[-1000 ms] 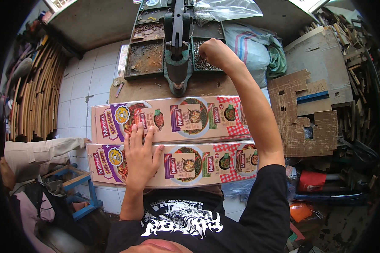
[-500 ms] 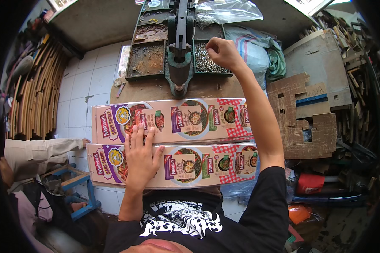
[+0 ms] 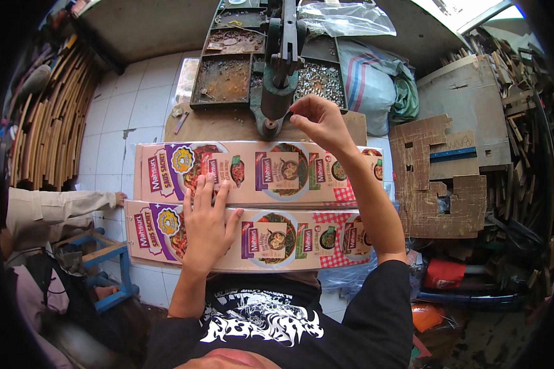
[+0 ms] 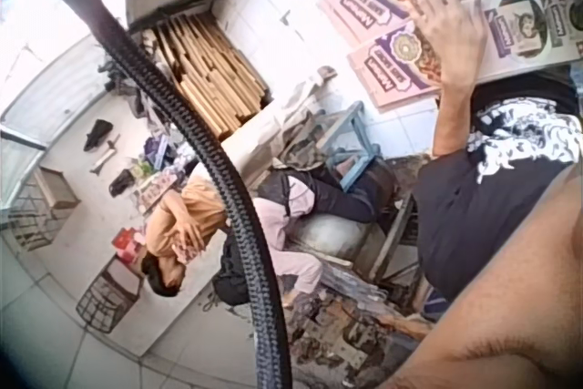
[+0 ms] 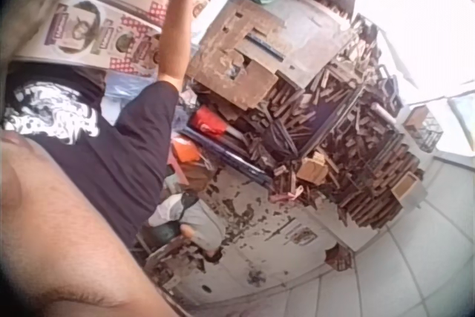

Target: The person uses a manual press tool to punch eyelets into a printed strip of packaging material and folds the strip by hand.

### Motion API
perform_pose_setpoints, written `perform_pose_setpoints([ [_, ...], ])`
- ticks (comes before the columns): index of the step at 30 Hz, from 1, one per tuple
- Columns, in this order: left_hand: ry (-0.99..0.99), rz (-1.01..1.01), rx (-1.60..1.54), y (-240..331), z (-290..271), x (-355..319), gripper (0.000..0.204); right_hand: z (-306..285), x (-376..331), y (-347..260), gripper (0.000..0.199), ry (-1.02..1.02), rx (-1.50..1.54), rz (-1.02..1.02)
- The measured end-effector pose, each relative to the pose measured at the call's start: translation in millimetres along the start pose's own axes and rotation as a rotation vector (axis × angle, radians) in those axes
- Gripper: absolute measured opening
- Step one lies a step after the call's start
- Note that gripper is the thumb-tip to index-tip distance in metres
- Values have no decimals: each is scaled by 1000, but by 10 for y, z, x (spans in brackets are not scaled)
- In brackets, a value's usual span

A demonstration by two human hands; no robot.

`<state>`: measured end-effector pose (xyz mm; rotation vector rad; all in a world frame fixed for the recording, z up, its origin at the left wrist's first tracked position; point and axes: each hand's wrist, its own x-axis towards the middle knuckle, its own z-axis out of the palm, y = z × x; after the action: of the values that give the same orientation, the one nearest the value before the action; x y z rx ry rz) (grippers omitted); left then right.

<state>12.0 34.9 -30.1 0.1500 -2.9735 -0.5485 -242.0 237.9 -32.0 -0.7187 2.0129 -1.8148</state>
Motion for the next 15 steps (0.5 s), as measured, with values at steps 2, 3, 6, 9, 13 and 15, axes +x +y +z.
perform_pose_setpoints([
  [2, -1, -1, -1, -3, 2, -1, 56, 51, -26, -34, 14, -23, -1, 10],
  [3, -3, -4, 1, -4, 4, -3, 56, 78, -28, -18, 14, -24, -1, 12],
  [6, -9, -3, 1, 0, -1, 6, 56, 149, -36, -5, 14, -37, 41, 25],
  [9, -14, -9, 5, -11, 1, 3, 56, 234, -44, -18, 13, -16, 7, 8],
  [13, -14, -11, -5, -9, -1, 2, 56, 251, -15, 49, 13, -7, -128, 8],
  [15, -11, -9, -7, -8, 1, 9, 56, 250, -7, 59, 14, -1, -215, -18],
])
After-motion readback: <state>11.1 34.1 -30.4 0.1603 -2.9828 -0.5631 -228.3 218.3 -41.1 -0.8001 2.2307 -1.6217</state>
